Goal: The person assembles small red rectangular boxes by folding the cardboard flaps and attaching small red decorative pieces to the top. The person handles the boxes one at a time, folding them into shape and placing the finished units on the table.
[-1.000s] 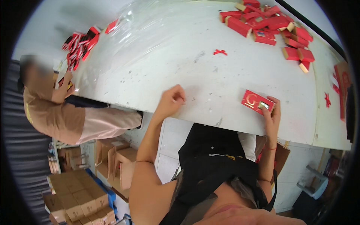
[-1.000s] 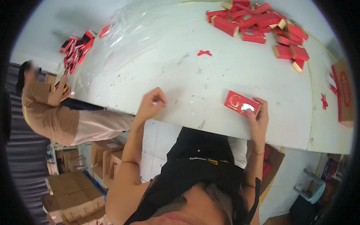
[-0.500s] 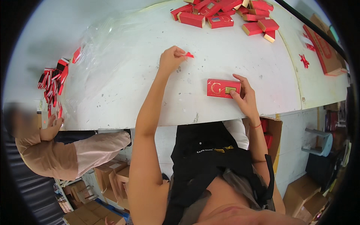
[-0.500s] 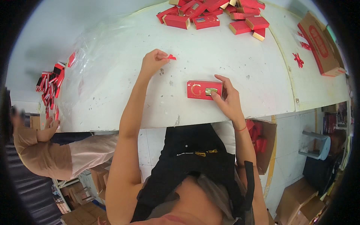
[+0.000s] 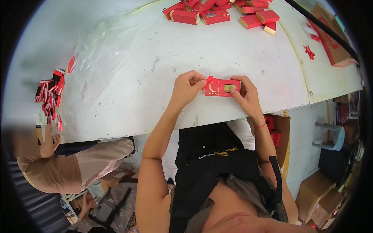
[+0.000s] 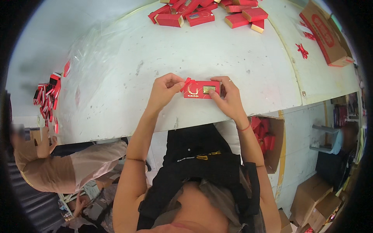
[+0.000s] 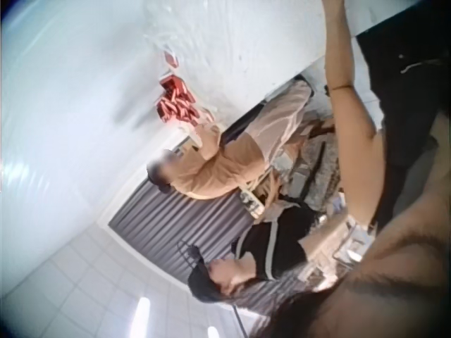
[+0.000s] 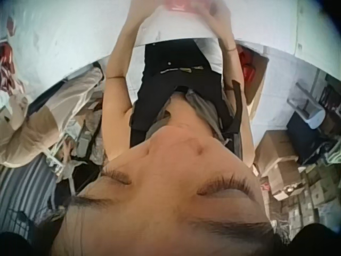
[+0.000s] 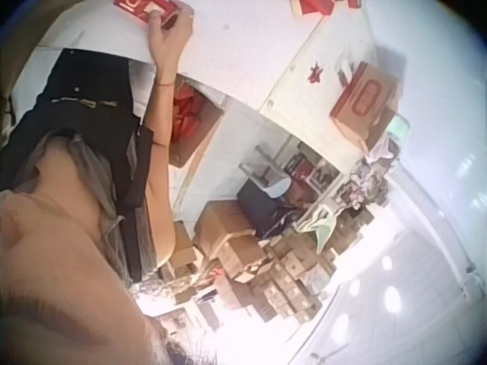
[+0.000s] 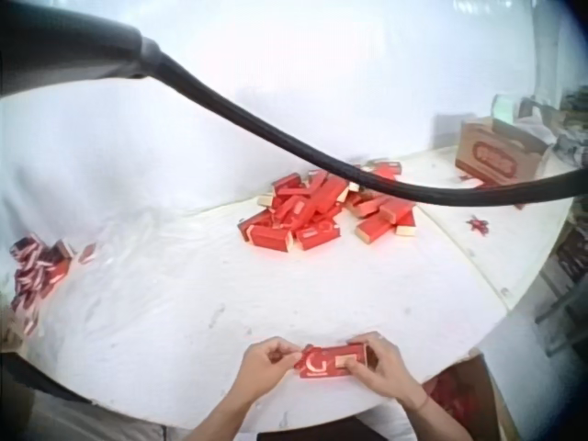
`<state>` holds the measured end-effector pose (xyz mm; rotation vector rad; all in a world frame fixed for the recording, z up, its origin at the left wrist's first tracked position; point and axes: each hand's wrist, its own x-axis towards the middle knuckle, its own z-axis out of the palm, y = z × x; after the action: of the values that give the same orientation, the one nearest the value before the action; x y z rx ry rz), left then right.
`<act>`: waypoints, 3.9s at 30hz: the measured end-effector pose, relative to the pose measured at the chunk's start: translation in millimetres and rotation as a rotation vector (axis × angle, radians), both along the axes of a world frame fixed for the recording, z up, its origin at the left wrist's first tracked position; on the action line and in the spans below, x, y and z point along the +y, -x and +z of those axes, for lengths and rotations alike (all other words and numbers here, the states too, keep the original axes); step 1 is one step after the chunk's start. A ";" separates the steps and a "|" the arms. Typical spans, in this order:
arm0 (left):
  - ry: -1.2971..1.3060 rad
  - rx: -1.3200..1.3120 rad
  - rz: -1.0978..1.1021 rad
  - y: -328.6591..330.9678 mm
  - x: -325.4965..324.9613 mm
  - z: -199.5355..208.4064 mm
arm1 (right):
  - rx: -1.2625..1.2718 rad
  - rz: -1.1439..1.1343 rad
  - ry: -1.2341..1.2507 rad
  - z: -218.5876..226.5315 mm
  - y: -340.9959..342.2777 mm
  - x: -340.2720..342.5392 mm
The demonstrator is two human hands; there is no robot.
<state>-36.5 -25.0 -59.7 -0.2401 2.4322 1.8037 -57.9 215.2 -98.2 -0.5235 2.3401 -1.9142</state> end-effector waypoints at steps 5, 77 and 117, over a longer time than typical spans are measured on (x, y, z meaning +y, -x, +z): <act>0.024 0.058 0.024 3.9 0.5 -14.6 | 0.047 0.003 -0.026 3.0 0.4 1.0; 0.956 0.387 0.188 92.1 -49.3 -42.5 | 0.374 0.090 -0.240 -7.5 22.8 -18.3; 0.612 0.819 0.286 8.7 -5.4 -2.7 | 0.053 0.209 0.111 17.4 22.5 -66.9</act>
<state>-45.2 -30.5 -62.5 0.1651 3.6660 1.3286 -80.4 148.4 -80.8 -0.8039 2.1194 -1.9621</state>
